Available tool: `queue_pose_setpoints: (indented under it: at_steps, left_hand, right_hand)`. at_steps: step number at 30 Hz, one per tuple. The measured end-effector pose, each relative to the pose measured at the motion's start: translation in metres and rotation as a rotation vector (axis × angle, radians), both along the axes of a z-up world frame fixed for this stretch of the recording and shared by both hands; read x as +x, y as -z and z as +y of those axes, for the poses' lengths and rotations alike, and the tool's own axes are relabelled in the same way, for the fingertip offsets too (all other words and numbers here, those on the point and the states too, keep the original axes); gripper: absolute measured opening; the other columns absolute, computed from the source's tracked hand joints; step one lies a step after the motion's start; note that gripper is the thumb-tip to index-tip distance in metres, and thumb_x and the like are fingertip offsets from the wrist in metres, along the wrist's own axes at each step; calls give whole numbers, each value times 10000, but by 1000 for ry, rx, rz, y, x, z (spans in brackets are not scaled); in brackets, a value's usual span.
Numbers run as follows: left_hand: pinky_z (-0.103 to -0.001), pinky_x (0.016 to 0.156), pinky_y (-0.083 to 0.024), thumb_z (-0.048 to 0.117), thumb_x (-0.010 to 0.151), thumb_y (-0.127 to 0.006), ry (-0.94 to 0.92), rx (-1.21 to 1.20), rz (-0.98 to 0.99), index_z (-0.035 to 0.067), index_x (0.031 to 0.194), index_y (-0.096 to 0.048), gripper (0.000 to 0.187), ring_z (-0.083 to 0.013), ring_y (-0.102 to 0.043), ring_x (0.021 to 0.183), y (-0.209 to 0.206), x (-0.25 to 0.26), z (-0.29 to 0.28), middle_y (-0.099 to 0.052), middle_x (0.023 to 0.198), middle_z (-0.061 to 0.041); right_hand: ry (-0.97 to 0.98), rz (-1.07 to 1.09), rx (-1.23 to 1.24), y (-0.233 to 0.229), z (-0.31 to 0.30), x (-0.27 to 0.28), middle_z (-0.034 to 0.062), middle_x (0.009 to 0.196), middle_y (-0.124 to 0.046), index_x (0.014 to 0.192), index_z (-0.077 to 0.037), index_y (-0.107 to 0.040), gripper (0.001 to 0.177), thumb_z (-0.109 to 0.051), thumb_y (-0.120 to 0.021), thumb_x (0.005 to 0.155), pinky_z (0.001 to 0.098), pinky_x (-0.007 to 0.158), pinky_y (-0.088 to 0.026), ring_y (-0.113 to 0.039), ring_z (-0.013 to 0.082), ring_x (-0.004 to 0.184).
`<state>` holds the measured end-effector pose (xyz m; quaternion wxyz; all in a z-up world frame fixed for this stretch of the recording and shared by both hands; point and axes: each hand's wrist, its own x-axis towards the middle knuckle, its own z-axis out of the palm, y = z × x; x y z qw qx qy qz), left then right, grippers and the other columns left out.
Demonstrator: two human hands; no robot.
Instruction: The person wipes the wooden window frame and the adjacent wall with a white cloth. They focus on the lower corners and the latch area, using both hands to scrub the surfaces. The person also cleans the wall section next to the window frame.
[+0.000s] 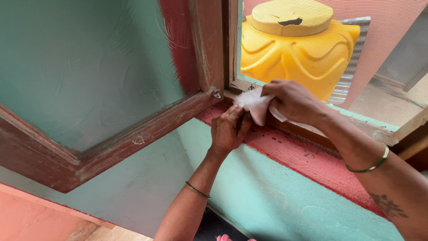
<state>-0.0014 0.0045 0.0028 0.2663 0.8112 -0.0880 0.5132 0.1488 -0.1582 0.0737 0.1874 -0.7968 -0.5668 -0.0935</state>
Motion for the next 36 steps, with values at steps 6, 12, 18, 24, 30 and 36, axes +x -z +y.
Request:
queue_pose_setpoints:
  at_steps: [6,12,18,24,30,36]
  left_hand:
    - [-437,568,-492,164,962,-643,-25,-119,188,42,819,-592,194,-340,-618,618,1,-2,-3,-620,763,-123]
    - [-437,608,-502,165,966,-639,-30,-35,156,47,839,-585,182,-335,-636,665,4,1,1,-612,781,-129]
    - [-447,625,-517,153,945,-632,-8,-10,118,48,896,-627,116,-364,-643,712,3,-1,2,-636,853,-142]
    - [-433,597,-499,137,951,-650,-24,-27,126,50,829,-577,166,-335,-633,683,8,3,3,-613,811,-116]
    - [-406,524,-457,133,936,-668,-16,-26,89,57,761,-558,220,-296,-582,584,8,4,5,-565,728,-97]
    - [-391,528,-457,140,955,-656,23,-14,-9,74,769,-542,228,-266,-573,574,8,3,6,-544,725,-77]
  right_hand:
    - [122,-14,424,-4,-3,-3,163,1053,-648,1154,5,-644,183,-23,-635,973,430,788,-546,-662,314,896]
    - [-37,-274,150,14,9,-10,146,1160,-645,1144,-64,-694,401,-13,-684,746,453,864,-496,-603,342,1021]
    - [-85,-101,167,6,7,-7,140,1023,-684,1097,-68,-700,266,-40,-677,833,449,811,-522,-654,325,950]
    - [126,169,319,-8,-1,-2,135,766,-691,1007,-25,-679,149,-142,-704,920,402,642,-517,-680,239,664]
    - [199,430,461,-19,6,-4,88,750,-633,1038,4,-637,185,-171,-676,993,349,598,-474,-556,128,657]
    - [54,361,690,-42,46,-14,71,813,-611,1048,26,-552,197,-118,-678,998,321,571,-469,-551,104,682]
